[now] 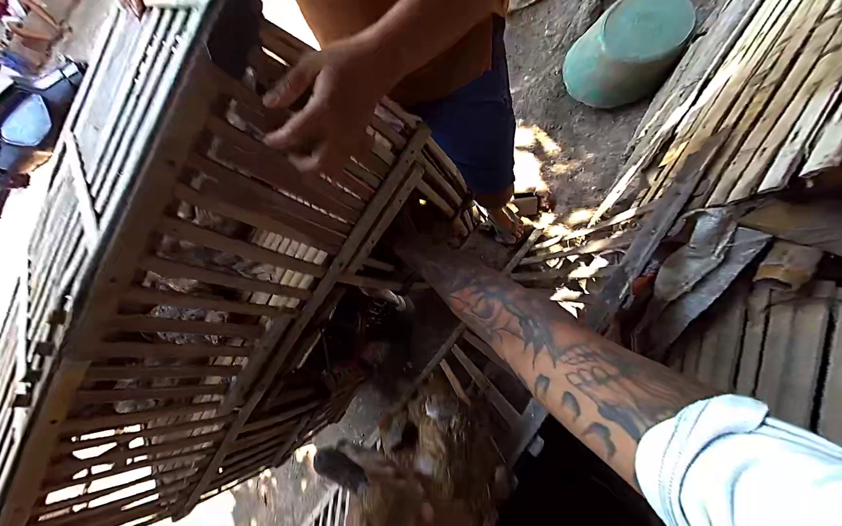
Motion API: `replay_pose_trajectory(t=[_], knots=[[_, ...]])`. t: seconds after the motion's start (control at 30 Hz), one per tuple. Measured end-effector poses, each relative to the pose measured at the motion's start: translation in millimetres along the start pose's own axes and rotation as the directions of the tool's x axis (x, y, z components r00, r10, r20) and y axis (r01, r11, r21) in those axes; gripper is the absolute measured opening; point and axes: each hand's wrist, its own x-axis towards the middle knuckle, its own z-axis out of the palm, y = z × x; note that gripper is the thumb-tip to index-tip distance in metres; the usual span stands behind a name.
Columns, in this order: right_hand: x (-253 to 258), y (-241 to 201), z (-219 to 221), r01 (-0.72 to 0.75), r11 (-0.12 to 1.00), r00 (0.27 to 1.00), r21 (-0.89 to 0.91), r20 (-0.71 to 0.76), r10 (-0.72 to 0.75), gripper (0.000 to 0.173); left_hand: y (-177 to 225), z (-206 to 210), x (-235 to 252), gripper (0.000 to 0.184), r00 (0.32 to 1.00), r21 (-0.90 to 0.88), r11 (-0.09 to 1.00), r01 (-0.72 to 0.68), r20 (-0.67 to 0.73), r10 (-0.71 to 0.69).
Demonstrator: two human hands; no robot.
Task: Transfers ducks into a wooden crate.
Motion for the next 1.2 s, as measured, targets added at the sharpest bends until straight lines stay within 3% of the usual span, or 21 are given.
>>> replay_pose_trajectory(t=[0.03,0.1,0.23,0.37,0.5,0.6,0.67,0.77,0.83,0.9,0.97,1.03,1.1,1.17,1.2], knots=[[-1.4,17.7,11.5,0.089,0.991,0.994,-0.102,-0.055,-0.095,0.046,7.1,13.1,12.1,0.056,0.999,-0.041,0.999,0.021,0.037,-0.019],[-5.5,21.3,-0.8,0.072,0.974,0.992,-0.214,0.116,-0.048,0.052,13.9,29.0,40.1,0.052,0.993,-0.026,0.999,-0.027,0.112,0.029],[0.3,63.8,14.9,0.208,0.936,0.977,-0.284,0.009,-0.214,0.081,15.4,52.7,86.4,0.042,0.943,-0.151,0.974,-0.17,0.263,0.206],[-37.7,85.7,-4.4,0.298,0.909,0.95,-0.293,0.182,-0.253,0.105,20.6,71.0,116.2,0.041,0.925,-0.189,0.966,-0.177,0.303,0.229],[-60.0,100.1,-31.1,0.295,0.912,0.906,-0.284,0.385,-0.173,0.091,14.6,86.0,143.8,0.044,0.905,-0.204,0.971,-0.128,0.376,0.199],[-58.9,104.0,-32.6,0.161,0.932,0.925,-0.324,0.378,-0.029,0.072,2.9,93.2,162.4,0.052,0.927,-0.164,0.98,-0.114,0.336,0.164],[-68.9,109.5,-36.8,0.092,0.973,0.932,-0.211,0.362,-0.01,0.078,-2.4,91.7,171.5,0.057,0.938,-0.145,0.985,-0.096,0.317,0.138],[-106.0,134.2,-65.9,0.213,0.967,0.892,0.138,0.376,-0.25,0.1,0.9,92.5,178.6,0.058,0.937,-0.146,0.987,-0.071,0.33,0.117],[-106.0,148.5,-77.5,0.254,0.912,0.914,0.322,0.23,-0.335,0.112,8.2,102.8,189.6,0.054,0.932,-0.114,0.99,-0.088,0.341,0.122],[-79.4,147.0,-77.8,0.18,0.919,0.961,0.35,0.137,-0.241,0.102,10.7,125.0,201.2,0.048,0.963,0.025,0.993,-0.116,0.248,0.107],[-61.9,125.3,-58.3,0.201,0.912,0.963,0.358,0.101,-0.252,0.071,10.8,144.6,212.6,0.04,0.99,0.157,0.982,-0.102,0.111,0.085],[-52.2,99.7,-45.3,0.233,0.846,0.967,0.479,-0.023,-0.253,0.048,7.4,154.8,225.6,0.036,0.995,0.185,0.977,-0.102,0.023,0.1],[-63.5,80.3,-48.3,0.151,0.711,0.988,0.686,-0.082,-0.131,0.047,2.5,151.1,227.2,0.036,0.993,0.168,0.979,-0.12,-0.004,0.122],[-78.3,58.2,-64.9,0.035,0.534,0.997,0.845,-0.063,0.033,0.061,2.9,145.8,229.4,0.041,0.988,0.162,0.975,-0.153,0.026,0.151],[-81.3,43.1,-73.5,0.002,0.529,0.997,0.849,-0.045,0.068,0.067,2.7,145.8,231.3,0.042,0.986,0.151,0.975,-0.164,0.019,0.163]])
